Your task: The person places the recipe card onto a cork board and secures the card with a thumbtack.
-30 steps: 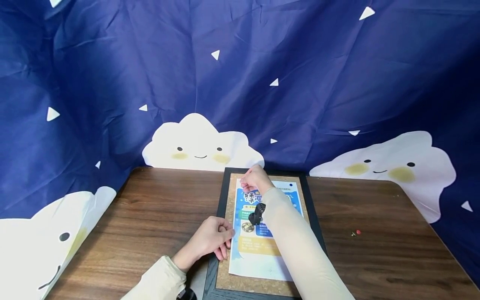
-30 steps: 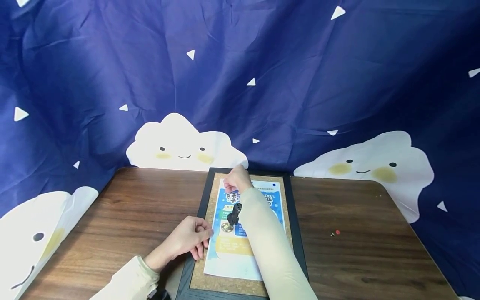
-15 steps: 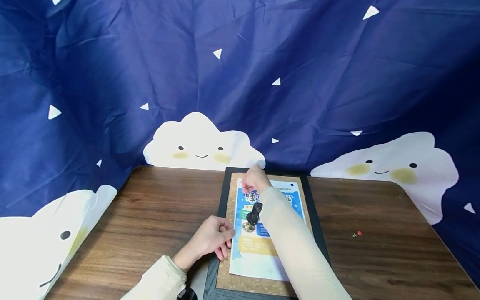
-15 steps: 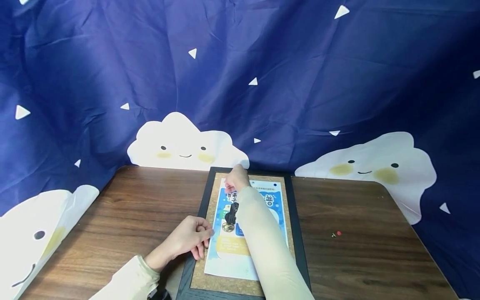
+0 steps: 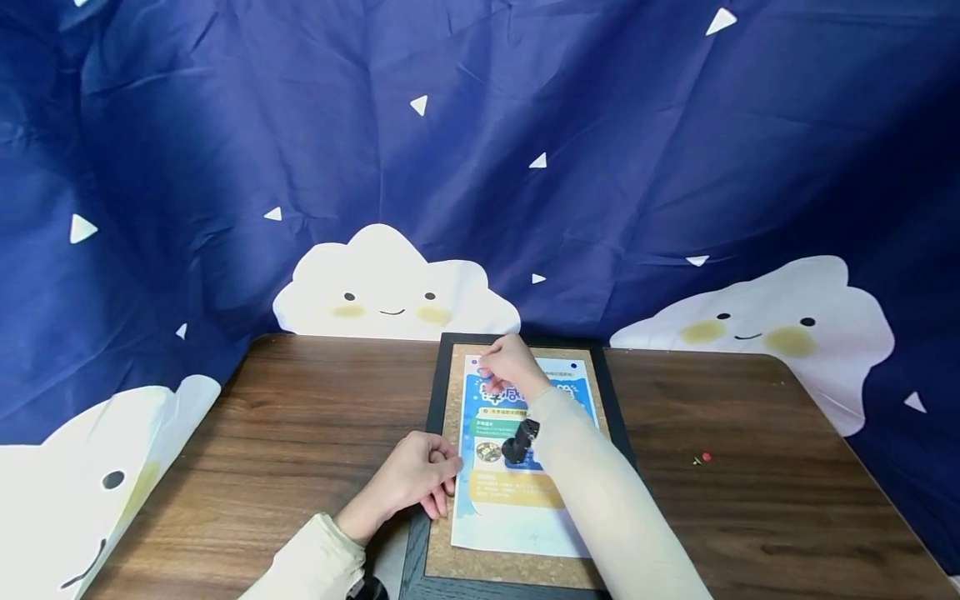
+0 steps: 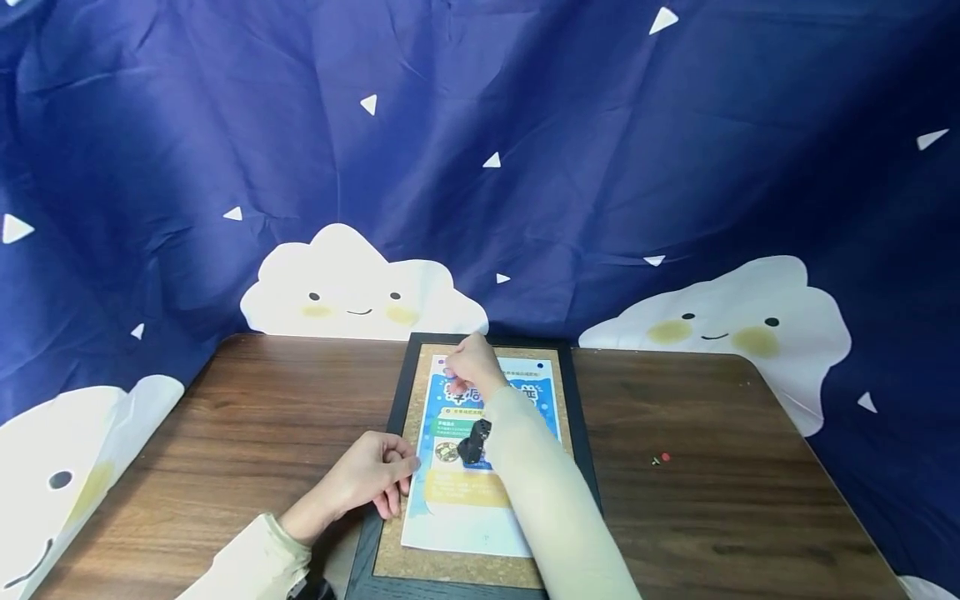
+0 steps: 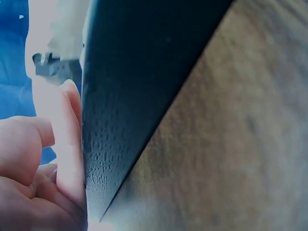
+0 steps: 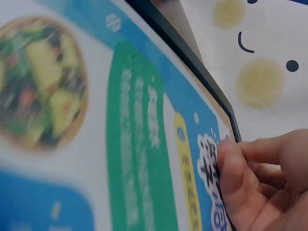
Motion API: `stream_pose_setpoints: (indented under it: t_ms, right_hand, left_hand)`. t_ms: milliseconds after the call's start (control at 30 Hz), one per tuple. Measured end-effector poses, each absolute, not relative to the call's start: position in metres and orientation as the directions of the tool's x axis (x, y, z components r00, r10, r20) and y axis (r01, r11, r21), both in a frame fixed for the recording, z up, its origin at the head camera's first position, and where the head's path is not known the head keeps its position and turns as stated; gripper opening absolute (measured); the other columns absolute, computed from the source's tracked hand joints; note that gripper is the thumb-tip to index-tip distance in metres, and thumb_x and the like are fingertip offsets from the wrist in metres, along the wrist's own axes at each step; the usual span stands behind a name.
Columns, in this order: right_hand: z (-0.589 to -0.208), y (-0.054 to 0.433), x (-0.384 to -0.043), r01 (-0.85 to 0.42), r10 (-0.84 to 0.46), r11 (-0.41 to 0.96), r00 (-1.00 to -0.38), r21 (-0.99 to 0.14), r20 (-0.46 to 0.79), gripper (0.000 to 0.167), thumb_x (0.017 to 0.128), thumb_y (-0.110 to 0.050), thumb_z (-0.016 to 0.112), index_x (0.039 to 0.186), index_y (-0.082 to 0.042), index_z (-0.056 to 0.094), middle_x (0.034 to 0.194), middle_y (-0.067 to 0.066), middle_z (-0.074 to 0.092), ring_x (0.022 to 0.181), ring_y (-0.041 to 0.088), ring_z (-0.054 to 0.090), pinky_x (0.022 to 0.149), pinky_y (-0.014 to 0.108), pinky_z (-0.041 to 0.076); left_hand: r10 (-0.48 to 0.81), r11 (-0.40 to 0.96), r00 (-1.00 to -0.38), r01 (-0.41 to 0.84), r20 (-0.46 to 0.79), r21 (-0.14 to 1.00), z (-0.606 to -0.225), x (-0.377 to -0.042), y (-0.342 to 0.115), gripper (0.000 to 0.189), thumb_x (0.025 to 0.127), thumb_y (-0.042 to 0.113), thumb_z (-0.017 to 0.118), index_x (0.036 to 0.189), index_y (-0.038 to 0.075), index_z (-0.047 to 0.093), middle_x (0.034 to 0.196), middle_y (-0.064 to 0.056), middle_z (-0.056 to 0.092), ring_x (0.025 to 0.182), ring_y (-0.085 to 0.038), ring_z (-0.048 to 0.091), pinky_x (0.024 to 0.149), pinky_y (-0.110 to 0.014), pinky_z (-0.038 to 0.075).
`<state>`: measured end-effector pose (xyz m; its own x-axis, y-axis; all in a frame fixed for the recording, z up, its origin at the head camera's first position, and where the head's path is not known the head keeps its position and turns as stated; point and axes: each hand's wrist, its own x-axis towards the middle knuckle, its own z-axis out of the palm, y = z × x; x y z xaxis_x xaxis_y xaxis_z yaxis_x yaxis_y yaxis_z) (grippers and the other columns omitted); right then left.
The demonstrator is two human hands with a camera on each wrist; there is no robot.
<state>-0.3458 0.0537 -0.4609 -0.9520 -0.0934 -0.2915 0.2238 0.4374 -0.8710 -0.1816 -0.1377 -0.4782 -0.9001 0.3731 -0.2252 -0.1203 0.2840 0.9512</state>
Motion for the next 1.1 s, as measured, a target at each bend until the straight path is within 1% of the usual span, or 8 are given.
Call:
stream_pose_setpoints:
  t_ms: [133, 300, 433, 600, 733, 800, 933, 1100]
  right_hand:
    - [-0.461, 0.072, -0.335, 0.194, -0.181, 0.404, -0.941, -0.894, -0.286, 0.027, 0.107, -0.011, 0.060, 0.126, 0.007, 0.064, 0.087, 0.015, 0.072, 0.056, 0.016, 0.068, 0.055, 0.029, 0.065]
    - [-0.459, 0.097, -0.321, 0.187, -0.218, 0.423, -0.929, -0.886, -0.300, 0.032, 0.108, -0.015, 0.059, 0.134, 0.005, 0.061, 0.094, 0.017, 0.075, 0.062, 0.018, 0.069, 0.061, 0.030, 0.067]
    - [-0.456, 0.111, -0.309, 0.138, -0.255, 0.476, -0.923, -0.869, -0.287, 0.030, 0.111, -0.019, 0.058, 0.131, 0.003, 0.063, 0.097, 0.017, 0.075, 0.067, 0.018, 0.071, 0.065, 0.031, 0.068]
    - [-0.449, 0.122, -0.288, 0.067, -0.305, 0.495, -0.920, -0.866, -0.245, 0.030, 0.111, -0.019, 0.059, 0.129, 0.003, 0.066, 0.098, 0.017, 0.074, 0.072, 0.019, 0.071, 0.069, 0.031, 0.068]
    - [-0.446, 0.133, -0.274, 0.019, -0.334, 0.486, -0.920, -0.874, -0.206, 0.031, 0.111, -0.020, 0.060, 0.130, 0.004, 0.067, 0.094, 0.014, 0.075, 0.072, 0.019, 0.070, 0.067, 0.029, 0.065]
    - [-0.444, 0.139, -0.268, 0.007, -0.335, 0.497, -0.921, -0.868, -0.200, 0.031, 0.111, -0.023, 0.061, 0.130, 0.002, 0.067, 0.093, 0.013, 0.076, 0.071, 0.019, 0.070, 0.061, 0.030, 0.061]
    - [-0.439, 0.156, -0.256, -0.020, -0.340, 0.504, -0.924, -0.864, -0.177, 0.032, 0.111, -0.026, 0.062, 0.129, 0.000, 0.068, 0.095, 0.011, 0.076, 0.073, 0.020, 0.070, 0.061, 0.029, 0.059]
    - [-0.437, 0.183, -0.238, -0.072, -0.365, 0.468, -0.924, -0.881, -0.118, 0.034, 0.110, -0.023, 0.064, 0.128, 0.006, 0.066, 0.094, 0.015, 0.076, 0.074, 0.023, 0.069, 0.068, 0.027, 0.064]
  left_hand:
    - [0.375, 0.293, -0.899, -0.117, -0.227, 0.949, -0.477, -0.182, -0.138, 0.013, 0.105, 0.006, 0.064, 0.103, -0.006, 0.066, 0.065, -0.004, 0.068, 0.045, -0.010, 0.066, 0.045, -0.031, 0.062]
    - [0.376, 0.309, -0.898, -0.112, -0.230, 0.944, -0.476, -0.183, -0.136, 0.012, 0.105, 0.007, 0.064, 0.101, -0.005, 0.067, 0.064, -0.004, 0.068, 0.044, -0.010, 0.066, 0.044, -0.032, 0.062]
    - [0.377, 0.312, -0.895, -0.120, -0.239, 0.943, -0.475, -0.183, -0.136, 0.013, 0.105, 0.008, 0.065, 0.101, -0.004, 0.067, 0.064, -0.004, 0.068, 0.044, -0.010, 0.066, 0.044, -0.032, 0.062]
    - [0.369, 0.309, -0.898, -0.127, -0.241, 0.943, -0.476, -0.182, -0.136, 0.013, 0.105, 0.008, 0.065, 0.103, -0.005, 0.068, 0.065, -0.005, 0.068, 0.045, -0.010, 0.066, 0.045, -0.032, 0.063]
    - [0.375, 0.302, -0.896, -0.125, -0.238, 0.945, -0.476, -0.180, -0.137, 0.015, 0.105, 0.008, 0.065, 0.103, -0.006, 0.069, 0.065, -0.005, 0.067, 0.046, -0.010, 0.066, 0.046, -0.033, 0.063]
    - [0.376, 0.301, -0.896, -0.124, -0.237, 0.946, -0.476, -0.180, -0.138, 0.015, 0.105, 0.009, 0.065, 0.103, -0.006, 0.069, 0.064, -0.005, 0.067, 0.046, -0.010, 0.066, 0.046, -0.033, 0.063]
    - [0.376, 0.301, -0.897, -0.120, -0.234, 0.946, -0.476, -0.180, -0.139, 0.015, 0.105, 0.009, 0.065, 0.102, -0.006, 0.069, 0.064, -0.005, 0.066, 0.046, -0.010, 0.066, 0.046, -0.032, 0.063]
    - [0.384, 0.300, -0.892, -0.121, -0.236, 0.946, -0.476, -0.180, -0.138, 0.017, 0.106, 0.009, 0.064, 0.102, -0.006, 0.069, 0.063, -0.004, 0.066, 0.046, -0.010, 0.066, 0.046, -0.032, 0.063]
